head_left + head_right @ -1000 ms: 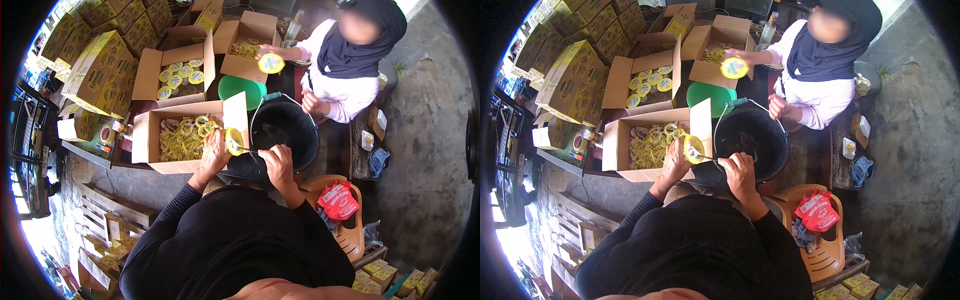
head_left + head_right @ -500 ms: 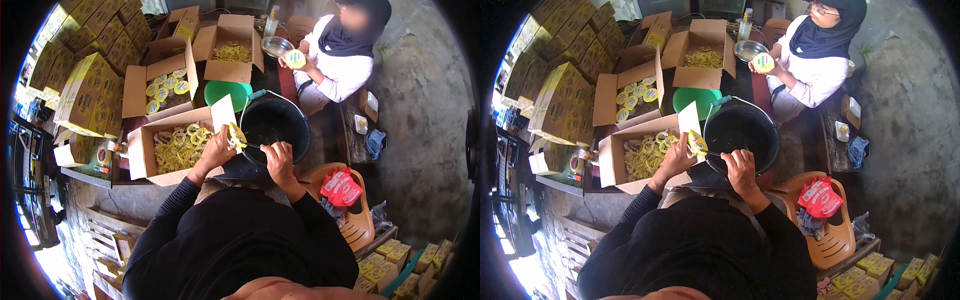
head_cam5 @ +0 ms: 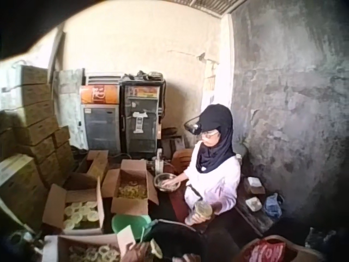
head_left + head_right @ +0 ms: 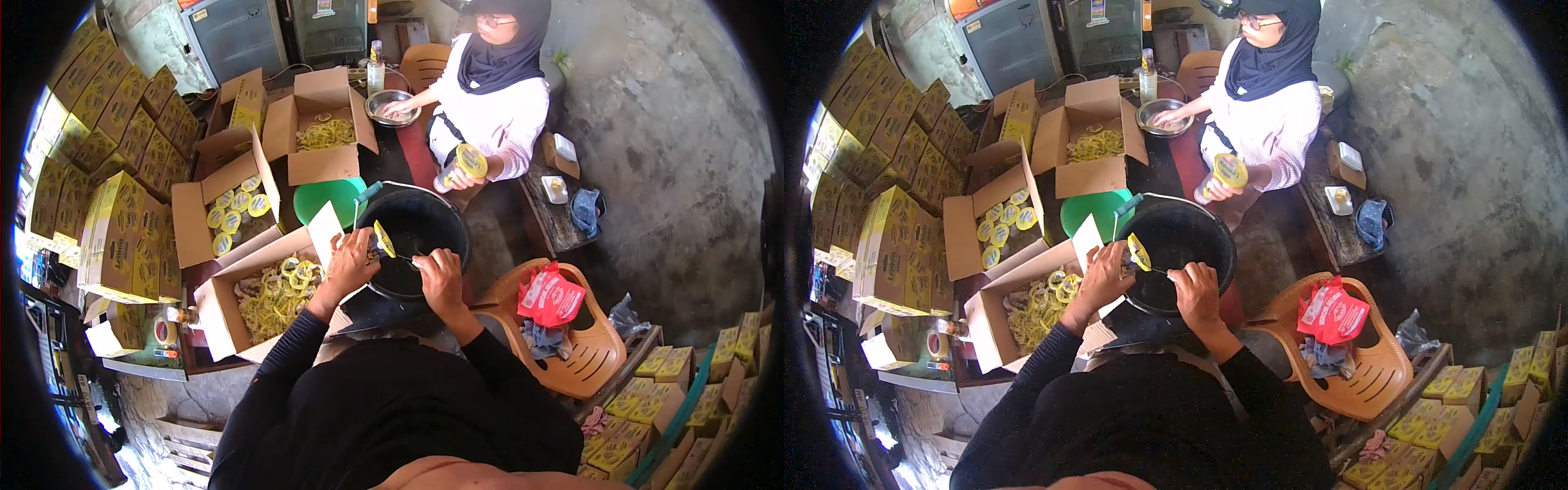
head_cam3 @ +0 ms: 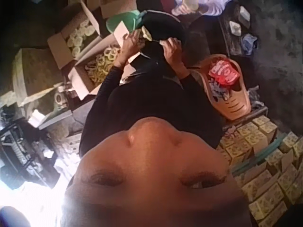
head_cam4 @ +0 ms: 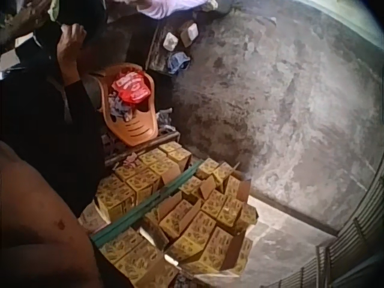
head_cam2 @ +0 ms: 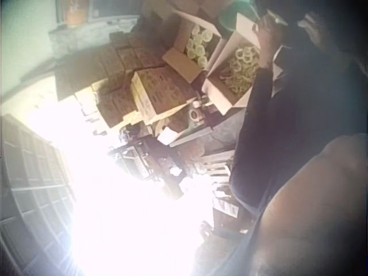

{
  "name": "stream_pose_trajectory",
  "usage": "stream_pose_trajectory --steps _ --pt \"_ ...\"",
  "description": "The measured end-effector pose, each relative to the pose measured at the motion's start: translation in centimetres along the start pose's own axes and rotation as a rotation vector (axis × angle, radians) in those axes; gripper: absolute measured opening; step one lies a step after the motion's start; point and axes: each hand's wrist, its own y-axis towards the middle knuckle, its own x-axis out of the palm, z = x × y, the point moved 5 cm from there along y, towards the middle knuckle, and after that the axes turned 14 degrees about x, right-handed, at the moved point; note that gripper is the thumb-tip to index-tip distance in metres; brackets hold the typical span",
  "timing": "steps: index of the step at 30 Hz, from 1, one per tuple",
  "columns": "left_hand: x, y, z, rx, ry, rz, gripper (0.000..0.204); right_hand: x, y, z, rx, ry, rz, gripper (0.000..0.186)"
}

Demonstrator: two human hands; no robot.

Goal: The person sorts small yellow containers from a large cardboard box by hand, removing a plastic film or ring from one and placing the items into a black bucket.

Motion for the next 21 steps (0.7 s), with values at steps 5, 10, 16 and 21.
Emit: stream_pose_trajectory --steps 5,10,16,21 --pt "1.5 -0.5 0.0 -0.061 -0.077 -0.072 0.064 0.2 -1.3 0.5 0.01 0.002 -0.007 0.016" --pt "1.6 -1.0 -0.5 -0.013 -0.158 -0.031 0.057 0.5 -2.0 0.6 -0.01 0.011 0.006 0.014" --pt "1.2 -1.1 -1.3 -0.09 -0.335 -0.075 0.051 0.6 -2.1 -0.1 -0.051 0.016 0.015 0.014" --pt "1.4 -2.0 -1.7 -0.205 -0.447 -0.143 0.055 0.8 -2.3 -0.6 -0.069 0.017 0.023 0.014"
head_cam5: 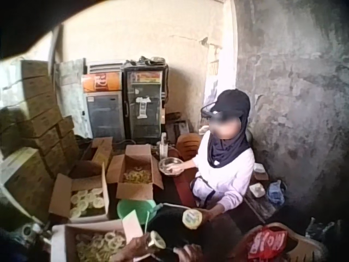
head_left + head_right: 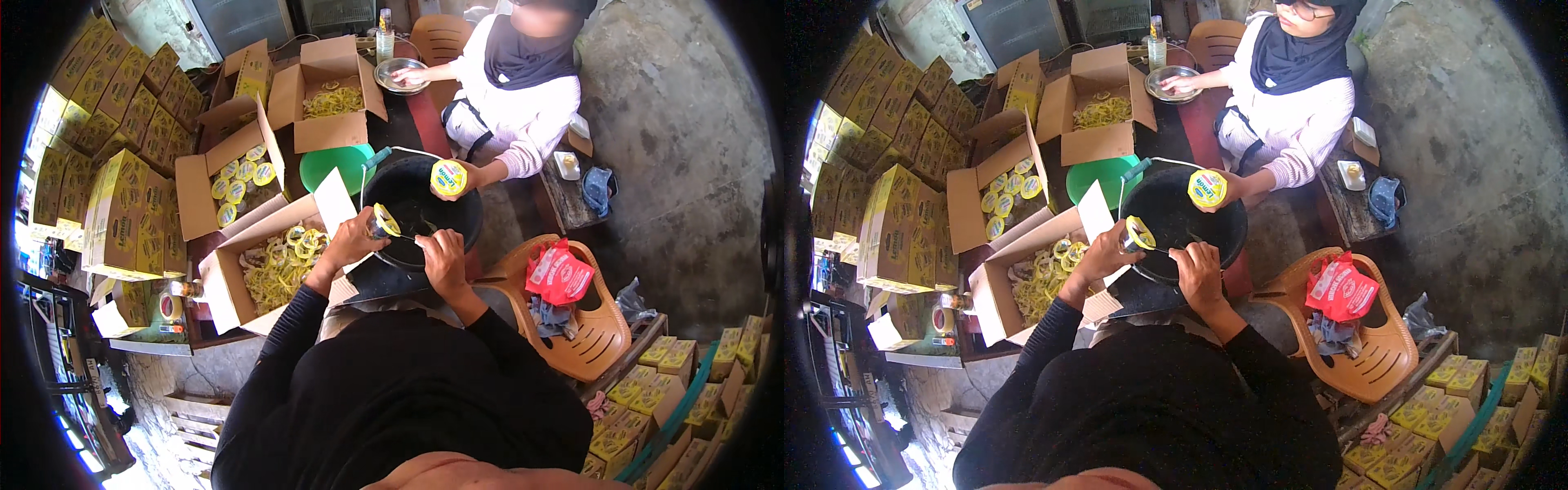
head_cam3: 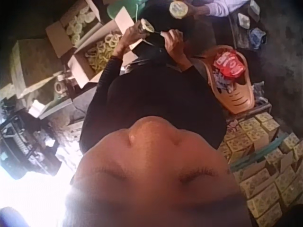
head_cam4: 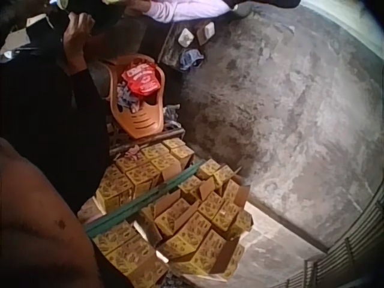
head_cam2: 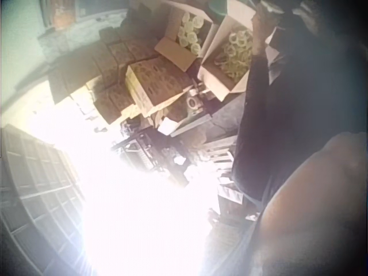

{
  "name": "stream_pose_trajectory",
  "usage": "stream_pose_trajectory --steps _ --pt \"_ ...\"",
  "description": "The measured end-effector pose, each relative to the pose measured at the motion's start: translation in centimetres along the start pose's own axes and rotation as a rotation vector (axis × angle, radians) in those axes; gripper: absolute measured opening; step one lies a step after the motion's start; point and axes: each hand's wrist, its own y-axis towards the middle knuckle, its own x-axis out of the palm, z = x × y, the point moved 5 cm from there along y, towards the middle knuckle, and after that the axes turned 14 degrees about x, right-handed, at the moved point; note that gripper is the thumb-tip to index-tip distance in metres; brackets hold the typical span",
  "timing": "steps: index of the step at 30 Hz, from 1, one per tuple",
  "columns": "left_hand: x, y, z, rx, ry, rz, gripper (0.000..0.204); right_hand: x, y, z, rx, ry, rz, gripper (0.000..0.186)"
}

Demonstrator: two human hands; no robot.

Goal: The person sorts small yellow containers from a large cardboard box by hand, removing a plastic film or ring from one and placing the items into a black bucket.

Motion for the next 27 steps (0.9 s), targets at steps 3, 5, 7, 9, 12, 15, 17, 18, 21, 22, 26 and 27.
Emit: stream_pose_trajectory --steps 3,5,7,9,12,15,17,18,21,22,26,27 --pt "0.3 -0.1 0.3 -0.018 -0.217 -0.078 0.06 0.4 0.0 0.2 -0.013 0.001 -0.022 0.014" --pt "0.3 -0.4 -0.3 0.012 -0.149 -0.07 0.058 0.6 0.3 0.1 0.0 0.036 -0.043 0.014" --pt "0.2 -0.5 -0.4 0.053 -0.059 0.004 0.057 0.5 0.7 0.2 0.042 0.09 -0.065 0.015" --pt "-0.2 -1.0 0.2 0.108 0.055 0.146 0.058 0.1 1.0 0.4 0.05 0.089 -0.061 0.015" --pt "-0.4 -1.0 0.3 0.058 0.058 0.056 0.059 0.0 0.7 0.6 0.023 0.045 -0.05 0.014" --pt "-0.7 -1.0 0.0 -0.002 -0.045 -0.019 0.066 0.3 0.5 0.2 -0.03 0.012 0.01 0.013" --pt "-0.9 -0.7 1.1 -0.01 -0.269 -0.113 0.066 0.6 0.2 0.1 -0.03 0.021 0.013 0.013" --pt "-0.9 -0.5 1.1 -0.011 -0.268 -0.11 0.065 0.8 0.2 0.2 -0.026 0.026 0.017 0.015" --pt "-0.8 -0.7 0.8 0.023 -0.183 -0.084 0.063 1.0 0.5 0.9 0.08 0.13 -0.015 0.018" --pt "-0.8 -0.8 0.5 0.071 -0.097 -0.062 0.061 0.9 0.8 1.0 0.122 0.171 -0.044 0.021" --pt "0.0 -1.7 -0.6 0.218 0.164 0.056 0.07 0.6 0.5 1.2 0.109 0.169 -0.058 0.022" --pt "0.2 -2.1 -1.0 0.24 0.233 0.111 0.072 0.5 0.5 1.1 0.104 0.166 -0.06 0.023"
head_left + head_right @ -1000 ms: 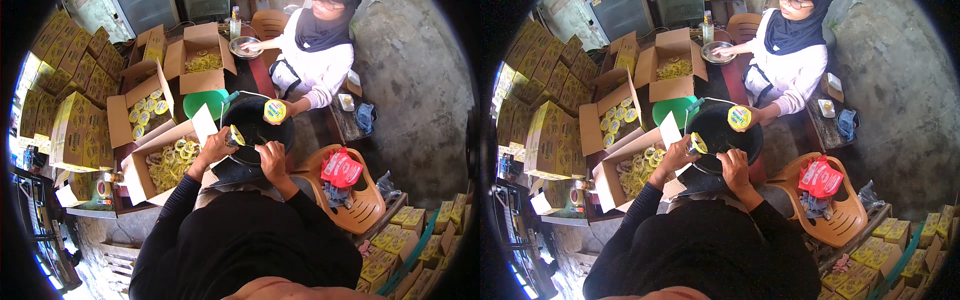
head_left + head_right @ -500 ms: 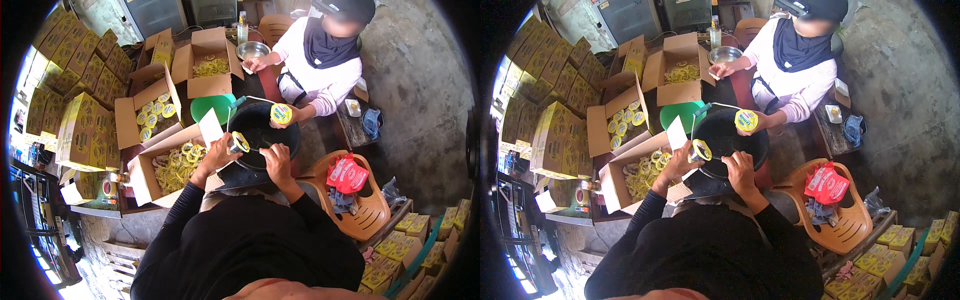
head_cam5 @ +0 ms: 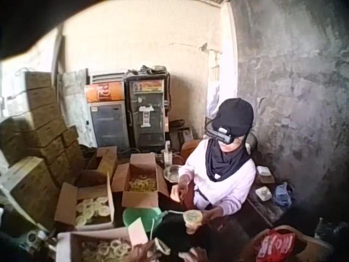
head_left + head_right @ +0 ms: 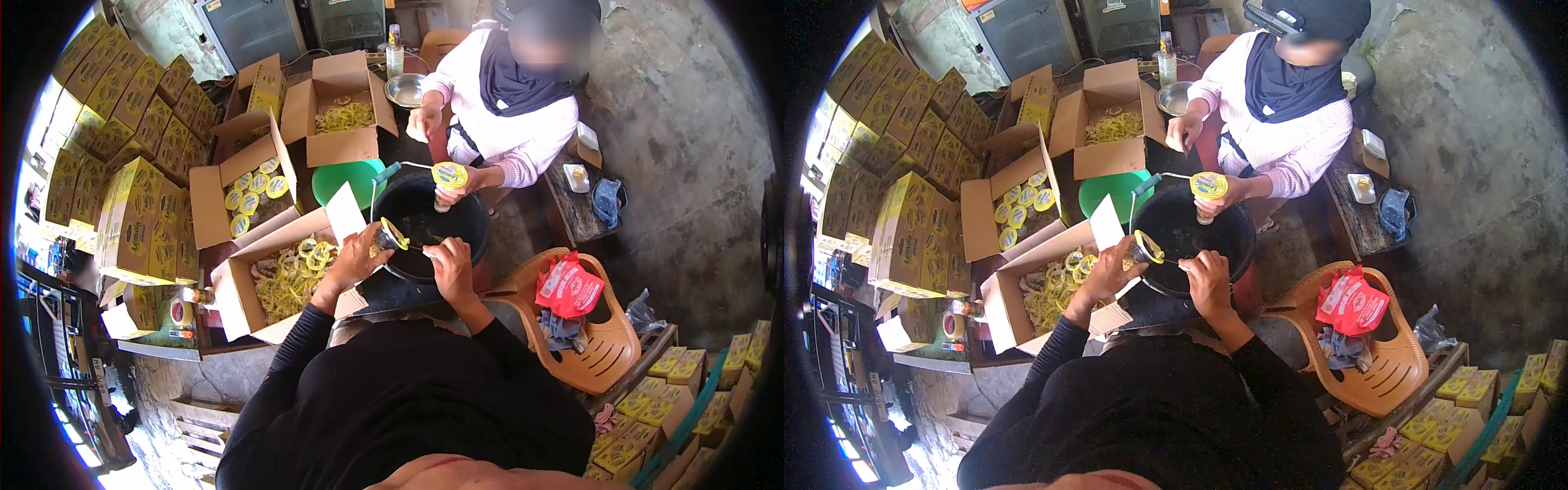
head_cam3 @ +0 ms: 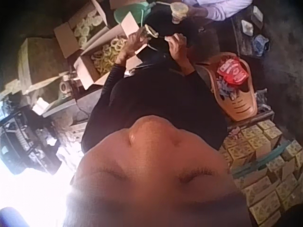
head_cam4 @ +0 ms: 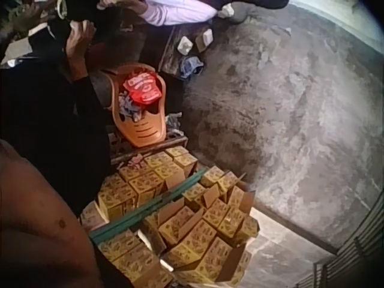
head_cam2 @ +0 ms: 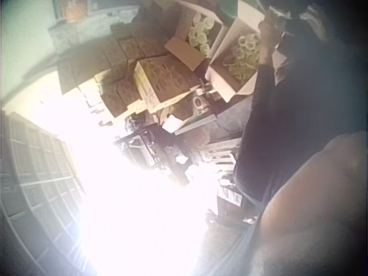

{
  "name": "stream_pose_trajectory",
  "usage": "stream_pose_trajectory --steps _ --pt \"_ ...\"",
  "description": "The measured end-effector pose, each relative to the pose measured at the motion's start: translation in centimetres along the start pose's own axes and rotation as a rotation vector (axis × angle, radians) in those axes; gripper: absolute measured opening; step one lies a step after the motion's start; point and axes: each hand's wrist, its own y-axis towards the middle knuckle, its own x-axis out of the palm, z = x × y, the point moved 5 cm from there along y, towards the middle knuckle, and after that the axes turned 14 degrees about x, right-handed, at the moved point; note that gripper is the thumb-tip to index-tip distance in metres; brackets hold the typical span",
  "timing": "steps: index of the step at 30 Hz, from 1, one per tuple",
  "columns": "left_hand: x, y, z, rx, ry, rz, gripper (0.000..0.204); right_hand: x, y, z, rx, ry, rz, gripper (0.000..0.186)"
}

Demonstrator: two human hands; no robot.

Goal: The person sorts small yellow containers from a large cardboard box by hand, removing a plastic film or ring from one and placing the items into a black bucket.

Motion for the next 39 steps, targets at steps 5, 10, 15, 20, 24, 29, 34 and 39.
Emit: stream_pose_trajectory --steps 5,10,15,20,24,29,34,39 --pt "-0.7 1.1 2.6 -0.187 -0.186 -0.064 0.076 -0.2 -0.7 -0.1 -0.055 -0.095 0.008 0.019" --pt "0.2 0.5 2.2 -0.21 -0.17 -0.128 0.073 0.9 -1.6 -0.7 -0.113 -0.112 0.016 0.014" --pt "-1.5 1.3 3.2 -0.036 0.19 -0.003 0.057 0.4 -0.8 -0.7 -0.062 -0.07 0.021 0.016" --pt "-1.2 1.3 2.9 -0.125 -0.212 -0.031 0.047 0.2 -1.1 -1.0 -0.098 -0.104 0.049 0.019" --pt "-1.2 0.9 2.4 -0.269 -0.378 -0.102 0.049 0.2 -0.9 -0.1 0.017 0.021 -0.01 0.022" --pt "-2.2 0.6 2.8 -0.157 -0.176 0.007 0.053 -0.4 -0.3 0.1 0.072 0.035 -0.054 0.021" --pt "-1.9 0.6 2.8 -0.267 -0.277 -0.099 0.056 -0.8 -0.8 -1.0 -0.045 -0.069 -0.007 0.019" --pt "-1.2 0.3 2.2 -0.224 -0.328 -0.047 0.057 -0.1 -1.4 -0.7 -0.06 -0.049 -0.001 0.016"
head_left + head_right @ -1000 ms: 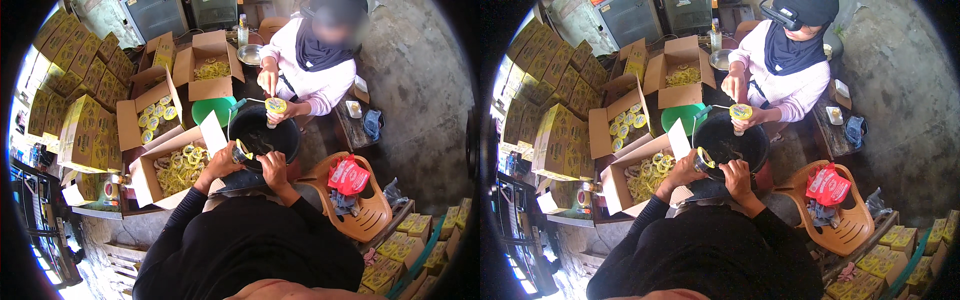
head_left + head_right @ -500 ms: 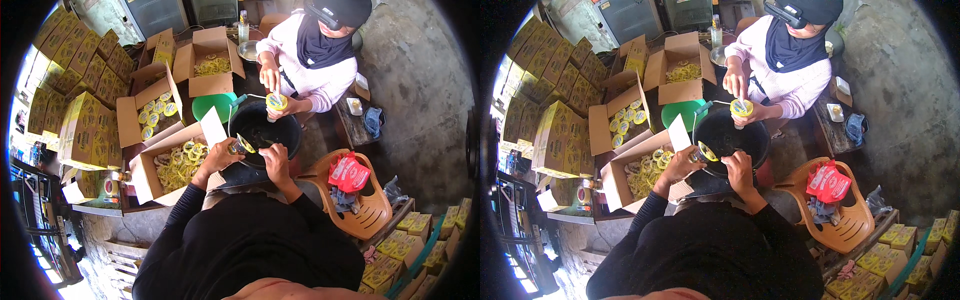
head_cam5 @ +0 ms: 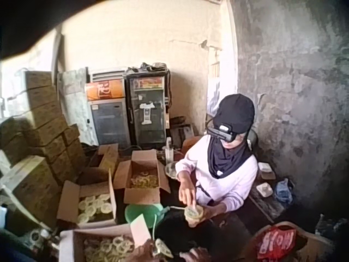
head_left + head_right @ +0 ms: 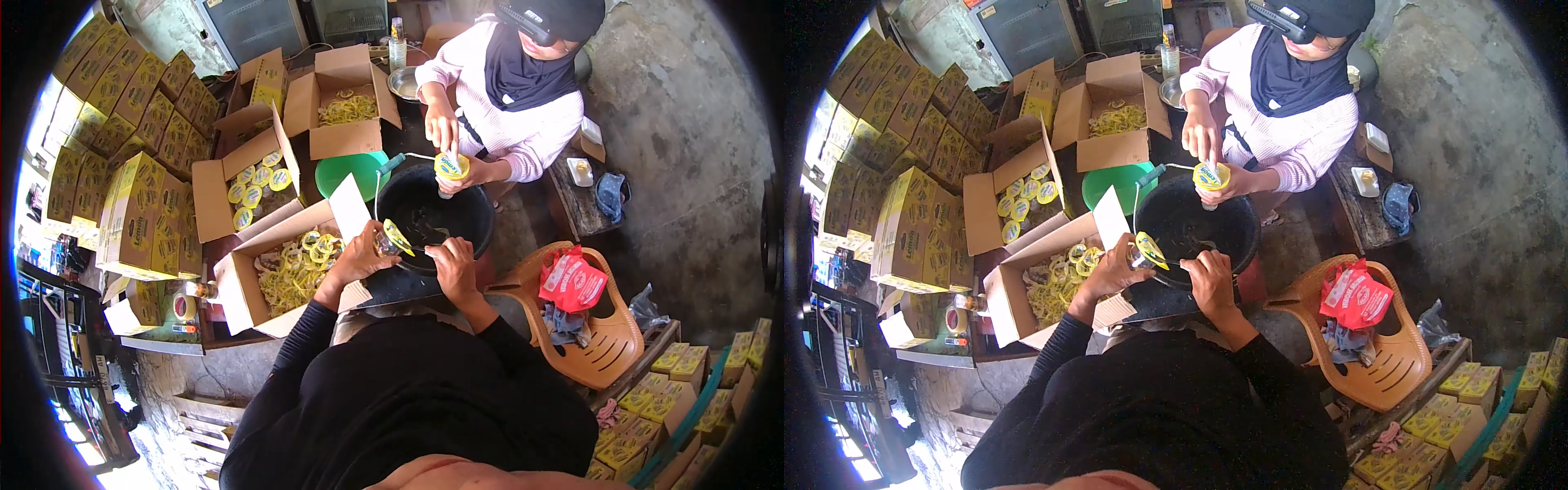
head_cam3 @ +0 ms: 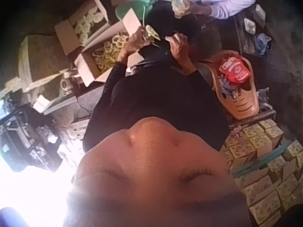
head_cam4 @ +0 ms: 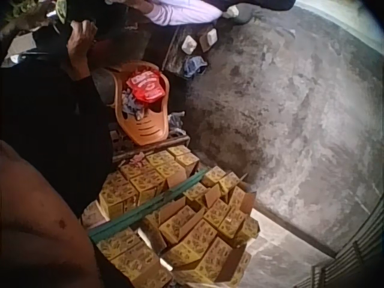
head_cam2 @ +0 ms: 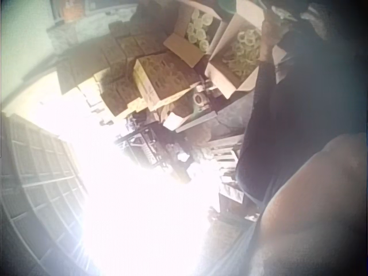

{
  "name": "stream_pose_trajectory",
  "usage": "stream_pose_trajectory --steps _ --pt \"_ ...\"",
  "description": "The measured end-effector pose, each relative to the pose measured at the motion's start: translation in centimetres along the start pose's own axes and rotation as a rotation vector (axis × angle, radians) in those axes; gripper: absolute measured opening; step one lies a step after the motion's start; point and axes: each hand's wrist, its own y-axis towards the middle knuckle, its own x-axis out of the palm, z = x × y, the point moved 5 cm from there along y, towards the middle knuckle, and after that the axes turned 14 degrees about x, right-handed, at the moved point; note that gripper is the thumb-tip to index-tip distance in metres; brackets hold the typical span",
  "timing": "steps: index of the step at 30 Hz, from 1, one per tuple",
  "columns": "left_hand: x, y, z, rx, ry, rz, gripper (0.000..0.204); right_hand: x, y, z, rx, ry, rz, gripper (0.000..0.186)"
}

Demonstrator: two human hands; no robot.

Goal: The person sorts small yellow containers from a large cardboard box by hand, removing a plastic film or ring from one and placing the items into a black bucket.

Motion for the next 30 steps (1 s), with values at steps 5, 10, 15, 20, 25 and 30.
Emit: stream_pose_trajectory --steps 5,10,15,20,25,30 --pt "0.2 0.5 0.3 -0.047 -0.026 0.034 0.051 -0.4 0.3 0.2 0.015 -0.023 0.036 0.017" --pt "0.4 1.2 0.3 -0.135 -0.279 -0.065 0.044 -0.4 0.4 0.9 0.149 0.085 0.009 0.02" --pt "-0.2 1.0 -0.3 0.146 0.036 0.019 0.05 0.1 0.8 2.1 0.213 0.153 0.003 0.022" --pt "0.2 0.6 -0.2 -0.04 -0.078 0.024 0.06 -0.5 0.6 1.4 0.158 0.092 0.004 0.023" --pt "1.1 0.6 -0.2 -0.038 -0.045 -0.059 0.069 0.0 -0.2 0.7 0.034 -0.003 0.007 0.024" --pt "0.7 0.0 -0.7 -0.029 -0.069 0.044 0.054 0.2 0.2 1.6 0.134 0.057 -0.007 0.023"
